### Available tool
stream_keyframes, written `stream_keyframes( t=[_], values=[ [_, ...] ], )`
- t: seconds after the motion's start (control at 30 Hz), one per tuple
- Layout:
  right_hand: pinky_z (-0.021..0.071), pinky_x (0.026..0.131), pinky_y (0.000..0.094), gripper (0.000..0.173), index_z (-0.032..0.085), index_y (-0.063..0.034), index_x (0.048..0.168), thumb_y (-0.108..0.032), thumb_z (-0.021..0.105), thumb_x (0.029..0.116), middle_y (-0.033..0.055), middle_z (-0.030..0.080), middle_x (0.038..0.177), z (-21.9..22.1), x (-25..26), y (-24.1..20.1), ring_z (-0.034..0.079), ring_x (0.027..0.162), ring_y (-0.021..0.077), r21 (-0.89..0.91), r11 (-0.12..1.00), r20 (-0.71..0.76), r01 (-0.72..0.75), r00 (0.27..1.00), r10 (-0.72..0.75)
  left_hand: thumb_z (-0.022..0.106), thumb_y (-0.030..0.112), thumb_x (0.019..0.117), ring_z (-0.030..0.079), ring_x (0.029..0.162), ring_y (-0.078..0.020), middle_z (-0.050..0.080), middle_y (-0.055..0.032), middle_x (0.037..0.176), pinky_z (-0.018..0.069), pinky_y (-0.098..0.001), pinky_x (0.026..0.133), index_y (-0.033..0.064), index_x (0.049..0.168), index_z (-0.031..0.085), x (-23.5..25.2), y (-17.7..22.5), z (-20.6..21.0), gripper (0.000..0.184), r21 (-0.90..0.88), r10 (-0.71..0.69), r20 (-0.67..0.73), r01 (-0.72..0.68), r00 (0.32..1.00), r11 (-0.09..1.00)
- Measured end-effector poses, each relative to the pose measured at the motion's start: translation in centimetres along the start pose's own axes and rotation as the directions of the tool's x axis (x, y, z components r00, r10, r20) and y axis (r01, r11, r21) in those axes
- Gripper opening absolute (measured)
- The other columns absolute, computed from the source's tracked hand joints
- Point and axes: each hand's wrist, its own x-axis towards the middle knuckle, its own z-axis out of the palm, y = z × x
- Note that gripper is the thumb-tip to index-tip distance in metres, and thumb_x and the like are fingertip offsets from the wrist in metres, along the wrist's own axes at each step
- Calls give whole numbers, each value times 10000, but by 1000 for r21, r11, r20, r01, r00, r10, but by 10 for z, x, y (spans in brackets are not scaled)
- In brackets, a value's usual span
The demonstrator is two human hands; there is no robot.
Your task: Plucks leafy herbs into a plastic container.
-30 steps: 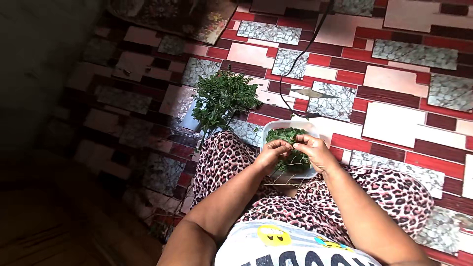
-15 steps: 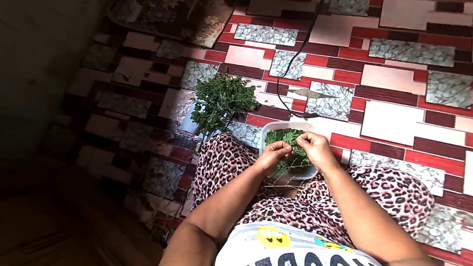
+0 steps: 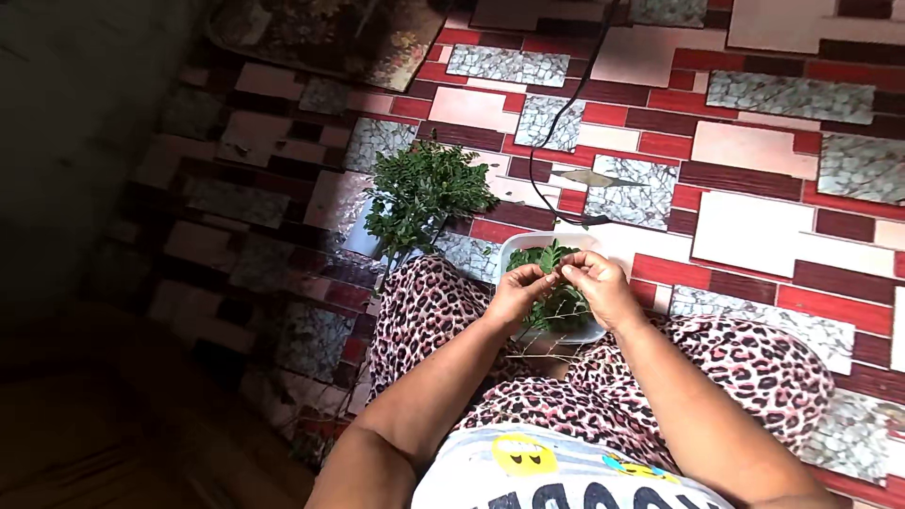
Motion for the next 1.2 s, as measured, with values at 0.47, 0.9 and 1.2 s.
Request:
stream_keyframes(
  t=[0.47, 0.9, 1.2],
  values=[
    [600, 735, 311, 100, 666, 7, 1044, -59, 595, 1022, 81, 699, 936, -5, 7, -6, 687, 773, 127, -47, 992, -81, -118, 990, 114, 597, 43, 1006, 630, 760, -83, 683, -33, 882, 534, -246, 713, 33, 937, 641, -1, 3, 4, 82, -34, -108, 40, 109, 993, 993],
    [588, 743, 296, 36, 638, -12, 994, -15, 603, 999, 64, 669, 908, -2, 9, -2, 666, 779, 118, -28, 997, -83, -76, 994, 73, 557, 23, 1010, 629, 773, -88, 678, -27, 881, 533, -255, 719, 51, 919, 638, -3, 4, 6, 124, -77, -147, 64, 152, 987, 985],
    [570, 732, 298, 124, 651, -20, 1060, -27, 550, 989, 59, 674, 978, -8, 9, -5, 650, 806, 126, 83, 985, -9, -151, 988, 152, 542, 33, 1022, 626, 768, -99, 668, -27, 866, 534, -264, 728, 62, 899, 621, -3, 5, 7, 149, -121, -189, 57, 195, 980, 973]
  ],
)
